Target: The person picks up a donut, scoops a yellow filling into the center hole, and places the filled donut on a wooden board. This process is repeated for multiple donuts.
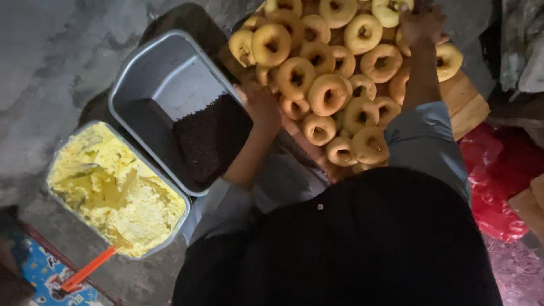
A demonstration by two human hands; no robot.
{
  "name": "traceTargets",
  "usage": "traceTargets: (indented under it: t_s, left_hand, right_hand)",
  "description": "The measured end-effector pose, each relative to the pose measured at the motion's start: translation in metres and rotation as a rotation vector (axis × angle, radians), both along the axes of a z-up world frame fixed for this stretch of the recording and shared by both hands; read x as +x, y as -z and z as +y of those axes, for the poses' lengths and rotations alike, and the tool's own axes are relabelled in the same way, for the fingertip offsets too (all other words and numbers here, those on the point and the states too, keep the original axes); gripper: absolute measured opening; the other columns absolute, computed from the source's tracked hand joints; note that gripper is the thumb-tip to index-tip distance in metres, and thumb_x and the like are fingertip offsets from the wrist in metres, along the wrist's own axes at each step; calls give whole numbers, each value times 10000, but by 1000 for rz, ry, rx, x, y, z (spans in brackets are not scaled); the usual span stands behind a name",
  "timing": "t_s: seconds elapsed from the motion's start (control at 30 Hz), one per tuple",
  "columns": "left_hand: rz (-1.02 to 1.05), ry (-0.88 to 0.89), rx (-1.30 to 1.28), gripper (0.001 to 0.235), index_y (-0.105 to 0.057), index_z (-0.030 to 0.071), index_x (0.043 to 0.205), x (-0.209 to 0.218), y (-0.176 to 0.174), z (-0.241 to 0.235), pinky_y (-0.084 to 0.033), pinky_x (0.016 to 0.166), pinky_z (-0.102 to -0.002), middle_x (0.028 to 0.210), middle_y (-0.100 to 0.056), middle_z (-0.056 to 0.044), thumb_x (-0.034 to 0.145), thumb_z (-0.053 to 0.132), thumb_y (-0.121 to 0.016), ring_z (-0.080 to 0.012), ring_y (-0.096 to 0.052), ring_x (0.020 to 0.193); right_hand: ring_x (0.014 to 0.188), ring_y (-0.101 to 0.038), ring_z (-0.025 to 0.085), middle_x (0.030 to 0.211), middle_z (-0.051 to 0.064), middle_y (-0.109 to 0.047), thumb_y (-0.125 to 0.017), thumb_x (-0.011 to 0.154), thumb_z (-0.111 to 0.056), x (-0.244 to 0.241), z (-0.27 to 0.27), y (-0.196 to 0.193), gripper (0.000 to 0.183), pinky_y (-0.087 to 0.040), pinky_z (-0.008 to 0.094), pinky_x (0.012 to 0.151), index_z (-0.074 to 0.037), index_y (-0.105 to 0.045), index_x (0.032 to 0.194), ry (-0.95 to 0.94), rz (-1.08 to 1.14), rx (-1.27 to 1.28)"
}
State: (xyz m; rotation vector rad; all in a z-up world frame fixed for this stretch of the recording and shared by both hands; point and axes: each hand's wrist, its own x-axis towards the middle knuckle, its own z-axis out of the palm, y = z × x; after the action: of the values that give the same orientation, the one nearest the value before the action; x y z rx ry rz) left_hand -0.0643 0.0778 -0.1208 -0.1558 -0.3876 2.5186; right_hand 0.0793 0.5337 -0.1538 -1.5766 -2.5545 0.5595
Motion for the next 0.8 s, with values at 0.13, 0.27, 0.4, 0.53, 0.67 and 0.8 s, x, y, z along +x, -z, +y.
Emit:
traceTargets:
  t_s: [0.13,0.27,0.4,0.53,0.67,0.8]
  left_hand:
    - [-840,-128,1181,463,-521,94,1272,-16,14,12,-401,1037,-579,1107,-623,-121,1010,465,-613,-335,-590,1096]
    - [-1473,-295,2064,743,-460,51,1398,-18,-17,21,-454,943,-574,1162,-633,-209,868,534,-652,-378,-627,1058]
    - [-1611,-280,2111,731,-442,-29,1388,-20,-46,27,-542,661,-550,1229,-593,-306,924,498,-646,-463,-664,870]
    - [-2019,-20,2180,528,-541,64,1243,-6,-77,24,-557,869,-536,1126,-671,-225,856,393,-683,-446,-678,1000]
    - [-2076,-501,2355,472,-563,-1,1191,35,-128,18,-517,816,-562,1062,-662,-261,907,341,-720,-477,-634,978]
    - [-2159,58,2372,496,-576,13,1240,99,-161,14,-495,855,-542,1088,-641,-207,807,211,-716,-427,-590,1008]
  right_hand:
    - [1052,-582,363,1215,178,-593,-663,908,-358,21,16,5,511,-481,540,837,-44,-514,1283,71,82,16]
    - [1017,-614,333,1173,158,-620,-701,888,-337,84,27,6,505,-512,507,813,-48,-523,1262,177,178,85]
    - [981,-646,303,1132,138,-647,-739,868,-316,136,6,5,501,-542,475,789,-52,-532,1240,-19,81,289]
    - [962,-639,314,1064,191,-636,-792,838,-157,175,-20,6,505,-558,441,797,35,-515,1215,114,396,-104]
    - [1048,-649,270,1152,143,-634,-839,929,35,193,-22,3,413,-612,402,860,50,-575,1246,218,1202,-251]
    - [1069,-674,301,1191,168,-679,-752,1000,68,157,-10,1,325,-596,386,864,105,-627,1298,202,1367,-627]
